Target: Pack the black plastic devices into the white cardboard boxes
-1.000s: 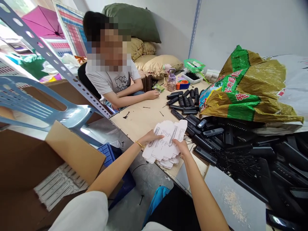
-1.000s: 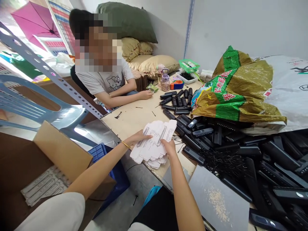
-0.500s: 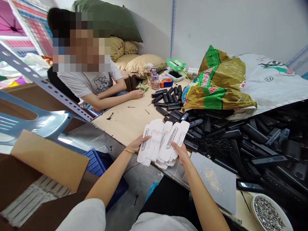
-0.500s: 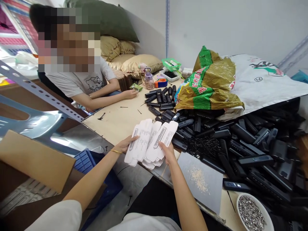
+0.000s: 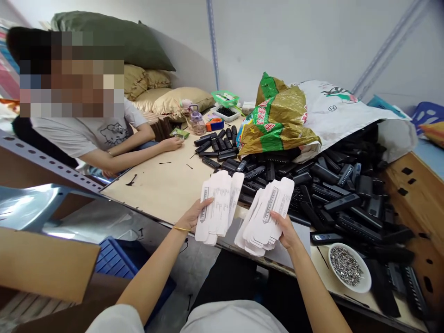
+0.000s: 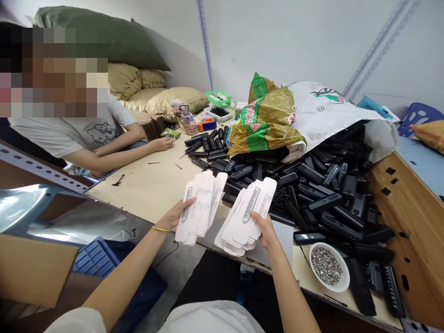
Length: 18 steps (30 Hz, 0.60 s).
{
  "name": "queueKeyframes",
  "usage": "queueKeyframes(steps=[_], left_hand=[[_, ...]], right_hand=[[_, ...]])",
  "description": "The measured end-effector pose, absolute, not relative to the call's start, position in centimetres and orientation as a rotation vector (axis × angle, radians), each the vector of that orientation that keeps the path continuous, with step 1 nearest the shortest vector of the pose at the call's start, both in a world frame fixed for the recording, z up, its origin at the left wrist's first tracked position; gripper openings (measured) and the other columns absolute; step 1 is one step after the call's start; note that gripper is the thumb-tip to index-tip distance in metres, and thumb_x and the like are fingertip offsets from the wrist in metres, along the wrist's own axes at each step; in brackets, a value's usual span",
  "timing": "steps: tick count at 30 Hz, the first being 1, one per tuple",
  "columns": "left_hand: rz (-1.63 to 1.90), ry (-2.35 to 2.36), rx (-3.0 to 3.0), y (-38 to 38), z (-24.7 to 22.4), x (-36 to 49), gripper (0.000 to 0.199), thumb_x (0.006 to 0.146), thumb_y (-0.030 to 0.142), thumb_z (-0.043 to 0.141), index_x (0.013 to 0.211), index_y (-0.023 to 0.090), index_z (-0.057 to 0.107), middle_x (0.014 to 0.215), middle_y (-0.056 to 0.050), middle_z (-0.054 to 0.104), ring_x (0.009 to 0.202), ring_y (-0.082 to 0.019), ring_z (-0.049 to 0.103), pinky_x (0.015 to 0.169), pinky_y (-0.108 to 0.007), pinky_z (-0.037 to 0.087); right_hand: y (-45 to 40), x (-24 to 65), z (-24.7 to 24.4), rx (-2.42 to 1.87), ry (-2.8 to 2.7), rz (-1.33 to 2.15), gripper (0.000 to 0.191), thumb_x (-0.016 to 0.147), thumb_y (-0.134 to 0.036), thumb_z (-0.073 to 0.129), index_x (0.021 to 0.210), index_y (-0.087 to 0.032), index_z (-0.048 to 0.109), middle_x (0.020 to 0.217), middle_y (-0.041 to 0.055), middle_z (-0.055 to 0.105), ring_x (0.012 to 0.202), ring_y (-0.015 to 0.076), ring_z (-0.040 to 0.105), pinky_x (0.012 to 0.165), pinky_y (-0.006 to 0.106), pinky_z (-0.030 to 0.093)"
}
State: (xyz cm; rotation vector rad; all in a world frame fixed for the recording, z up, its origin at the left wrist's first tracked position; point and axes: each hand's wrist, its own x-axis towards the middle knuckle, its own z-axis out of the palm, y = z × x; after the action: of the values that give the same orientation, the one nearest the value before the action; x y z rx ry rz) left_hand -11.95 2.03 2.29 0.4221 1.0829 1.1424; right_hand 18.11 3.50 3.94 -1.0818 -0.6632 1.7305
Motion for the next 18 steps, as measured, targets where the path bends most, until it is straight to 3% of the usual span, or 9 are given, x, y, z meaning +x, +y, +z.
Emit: queueKeyframes(steps=[8, 12, 18], left_hand=[[0.965, 1.019, 0.655, 2.8, 3.4, -3.3, 0.045, 0.070, 0.027, 0.076, 0.109, 0.010, 0.061, 0.098, -0.016, 0.072, 0.085, -0.029, 0.070, 0.073, -0.037, 0.059], [0.907, 0.996, 0.667, 2.9, 3.5, -0.2, 0.047, 0.069, 0.028, 0.077, 0.109, 0.011, 0.061, 0.100, -0.016, 0.072, 0.089, -0.030, 0.070, 0.076, -0.039, 0.058], [0.809, 0.949, 0.683, 2.2, 3.9, 2.7, 0.045, 0.068, 0.026, 0.078, 0.108, 0.011, 0.062, 0.106, -0.018, 0.069, 0.091, -0.030, 0.069, 0.077, -0.040, 0.058]], right_hand=[[0.5, 26.9, 4.1, -1.156, -0.472, 1.611, 0.042, 0.061, -0.028, 0.076, 0.100, -0.017, 0.068, 0.084, 0.0043, 0.076, 0.078, 0.0256, 0.071, 0.074, 0.037, 0.059], [-0.6, 27.3, 4.2, -1.135, -0.492, 1.596, 0.037, 0.062, -0.031, 0.073, 0.096, -0.017, 0.067, 0.090, 0.0065, 0.075, 0.084, 0.0281, 0.071, 0.077, 0.040, 0.059], [-1.0, 25.1, 3.7, -1.106, -0.519, 1.674, 0.049, 0.065, -0.027, 0.074, 0.111, -0.019, 0.061, 0.101, 0.0068, 0.074, 0.095, 0.0288, 0.069, 0.083, 0.044, 0.057]])
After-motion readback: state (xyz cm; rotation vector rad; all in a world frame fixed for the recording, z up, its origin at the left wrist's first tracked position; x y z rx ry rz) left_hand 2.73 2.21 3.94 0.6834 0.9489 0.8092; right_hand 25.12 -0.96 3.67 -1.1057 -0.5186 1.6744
